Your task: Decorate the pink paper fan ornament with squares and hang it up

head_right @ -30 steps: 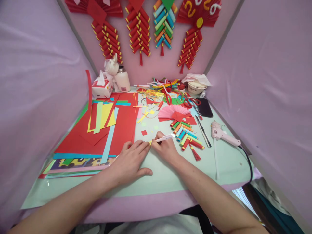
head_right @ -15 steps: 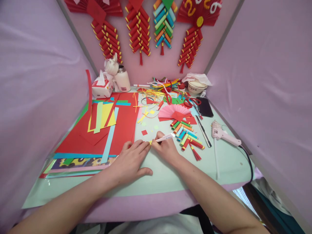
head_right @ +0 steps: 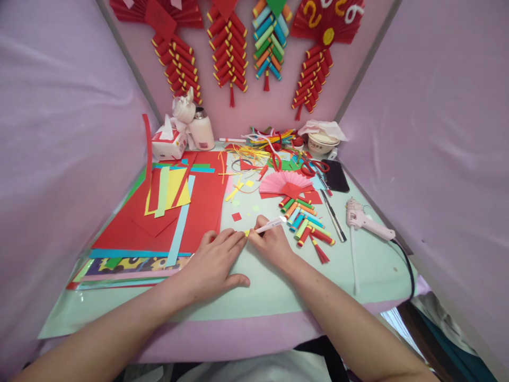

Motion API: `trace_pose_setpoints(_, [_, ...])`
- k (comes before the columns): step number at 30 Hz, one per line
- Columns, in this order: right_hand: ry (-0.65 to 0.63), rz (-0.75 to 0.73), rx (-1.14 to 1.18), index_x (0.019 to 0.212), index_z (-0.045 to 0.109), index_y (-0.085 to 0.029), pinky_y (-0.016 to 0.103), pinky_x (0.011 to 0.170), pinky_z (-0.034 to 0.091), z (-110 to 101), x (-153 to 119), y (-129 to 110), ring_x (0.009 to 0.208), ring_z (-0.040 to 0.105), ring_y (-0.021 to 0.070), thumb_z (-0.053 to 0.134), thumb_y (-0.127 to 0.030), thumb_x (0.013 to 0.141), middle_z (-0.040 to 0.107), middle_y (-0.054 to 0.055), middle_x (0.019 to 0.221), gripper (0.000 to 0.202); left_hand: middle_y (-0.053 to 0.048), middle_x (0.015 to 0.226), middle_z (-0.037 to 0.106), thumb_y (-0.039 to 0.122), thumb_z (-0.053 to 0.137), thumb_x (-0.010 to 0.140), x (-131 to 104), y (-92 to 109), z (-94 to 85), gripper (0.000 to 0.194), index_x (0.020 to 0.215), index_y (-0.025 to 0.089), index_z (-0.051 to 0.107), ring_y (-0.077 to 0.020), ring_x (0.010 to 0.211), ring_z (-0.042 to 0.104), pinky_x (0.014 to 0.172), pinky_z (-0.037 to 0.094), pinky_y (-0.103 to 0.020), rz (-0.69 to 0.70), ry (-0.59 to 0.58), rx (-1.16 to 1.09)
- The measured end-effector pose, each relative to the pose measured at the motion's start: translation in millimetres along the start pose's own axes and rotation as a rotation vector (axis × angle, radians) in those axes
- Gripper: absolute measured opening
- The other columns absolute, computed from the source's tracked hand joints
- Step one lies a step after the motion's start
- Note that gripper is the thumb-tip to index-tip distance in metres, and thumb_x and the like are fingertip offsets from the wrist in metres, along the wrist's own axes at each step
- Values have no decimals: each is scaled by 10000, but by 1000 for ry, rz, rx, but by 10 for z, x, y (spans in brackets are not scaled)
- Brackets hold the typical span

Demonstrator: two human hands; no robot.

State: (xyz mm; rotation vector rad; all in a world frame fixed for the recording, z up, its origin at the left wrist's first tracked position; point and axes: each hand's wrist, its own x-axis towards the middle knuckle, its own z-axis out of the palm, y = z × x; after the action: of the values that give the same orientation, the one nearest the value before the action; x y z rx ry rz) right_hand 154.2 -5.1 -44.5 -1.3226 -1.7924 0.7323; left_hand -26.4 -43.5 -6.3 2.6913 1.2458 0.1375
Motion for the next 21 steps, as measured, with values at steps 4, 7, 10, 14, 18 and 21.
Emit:
trace_pose_setpoints(4, [-1,0,6,625,380,-223,252,515,284,3,-1,-2,523,366,111,510,-217,763,368,-66,546,190,-130,1311,529,671,523,797,-2,0,-2,746,1337,162,437,-307,1209,402,966,288,-470,-2,-4,1])
trace_pose_setpoints(7, [1,0,5,624,382,-222,250,513,283,10,2,1,521,365,110,512,-221,761,369,-67,543,189,-126,1310,522,670,525,795,-5,1,-2,754,1351,168,430,-314,1214,396,969,294,-472,-3,-12,4])
trace_pose_setpoints(10, [-1,2,10,623,386,-222,249,507,281,12,3,-1,516,360,109,516,-220,758,364,-68,538,187,-129,1315,516,673,516,799,-5,2,-1,751,1355,176,430,-317,1218,390,977,291,-475,-4,-11,0])
trace_pose_setpoints(14, [13,6,12,624,395,-221,250,508,285,9,2,-12,515,359,109,518,-232,774,364,-68,537,195,-127,1303,532,671,526,795,-2,1,-4,758,1347,161,427,-306,1209,399,976,287,-477,-2,-7,-7])
trace_pose_setpoints(18, [14,5,3,626,403,-220,250,513,292,6,1,-15,521,370,111,521,-250,789,375,-65,543,203,-126,1300,532,669,524,798,-4,2,-3,762,1354,159,417,-306,1212,397,979,286,-475,-1,-5,-3])
trace_pose_setpoints(21, [9,7,0,626,402,-221,250,509,290,5,1,-12,517,368,112,520,-253,788,376,-66,538,203,-129,1303,524,673,509,803,-5,4,0,759,1365,172,415,-311,1218,389,987,285,-475,-4,-10,-3])
